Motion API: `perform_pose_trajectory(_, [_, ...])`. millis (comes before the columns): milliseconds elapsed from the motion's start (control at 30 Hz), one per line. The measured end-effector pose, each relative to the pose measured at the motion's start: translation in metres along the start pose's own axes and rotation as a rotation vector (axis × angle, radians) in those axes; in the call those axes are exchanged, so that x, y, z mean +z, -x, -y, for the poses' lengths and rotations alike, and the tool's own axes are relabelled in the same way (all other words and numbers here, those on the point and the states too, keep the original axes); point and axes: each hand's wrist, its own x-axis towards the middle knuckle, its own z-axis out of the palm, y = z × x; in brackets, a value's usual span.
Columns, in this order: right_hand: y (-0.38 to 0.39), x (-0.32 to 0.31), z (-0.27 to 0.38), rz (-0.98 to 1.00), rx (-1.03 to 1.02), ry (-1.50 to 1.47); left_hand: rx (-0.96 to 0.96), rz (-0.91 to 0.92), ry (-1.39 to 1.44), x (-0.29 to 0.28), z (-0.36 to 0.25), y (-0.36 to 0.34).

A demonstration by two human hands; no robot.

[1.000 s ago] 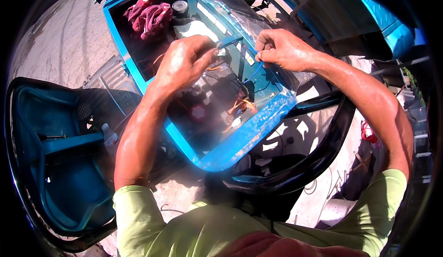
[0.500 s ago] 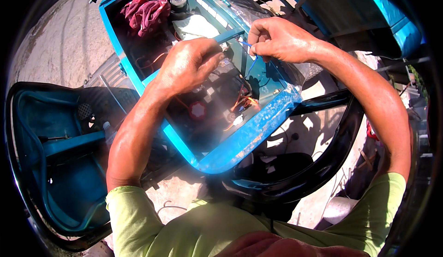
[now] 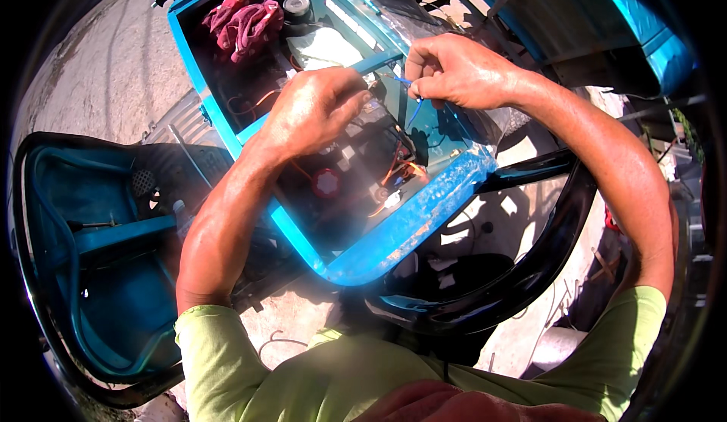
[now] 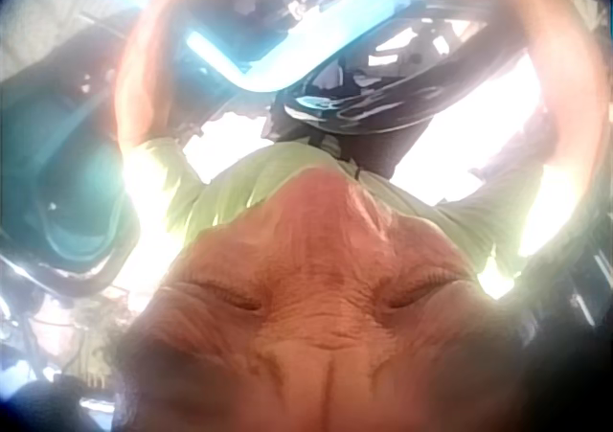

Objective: The person manipulates wires and electrical connectors inside the battery compartment of a small vehicle.

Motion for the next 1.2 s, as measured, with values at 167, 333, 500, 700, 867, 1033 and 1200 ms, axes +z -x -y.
perform_pose_trajectory(167, [0.000, 0.000, 0.000, 0.007, -0.002, -0.012, -0.014, 0.011, 0.003, -0.001, -0.003, 0.000])
perform_pose_trajectory(333, [-0.001, 0.000, -0.001, 0.009, -0.001, -0.007, -0.011, 0.000, 0.014, -0.001, -0.003, 0.000])
perform_pose_trajectory(500, [0.000, 0.000, 0.000, 0.012, 0.012, 0.002, -0.009, 0.006, 0.024, -0.002, -0.003, 0.000])
perform_pose_trajectory(700, [0.001, -0.001, 0.005, 0.034, 0.053, -0.014, 0.002, 0.013, 0.017, -0.003, -0.003, 0.000])
perform_pose_trajectory(867, [0.001, -0.001, 0.006, 0.040, 0.058, -0.016, 0.000, 0.011, 0.018, -0.002, -0.002, 0.000])
perform_pose_trajectory(1033, [0.001, -0.001, 0.010, 0.042, 0.066, 0.007, 0.005, 0.020, 0.000, -0.004, -0.002, 0.000])
perform_pose_trajectory(1200, [0.001, -0.001, 0.008, 0.043, 0.061, 0.004, -0.008, 0.037, -0.002, -0.004, -0.002, -0.001])
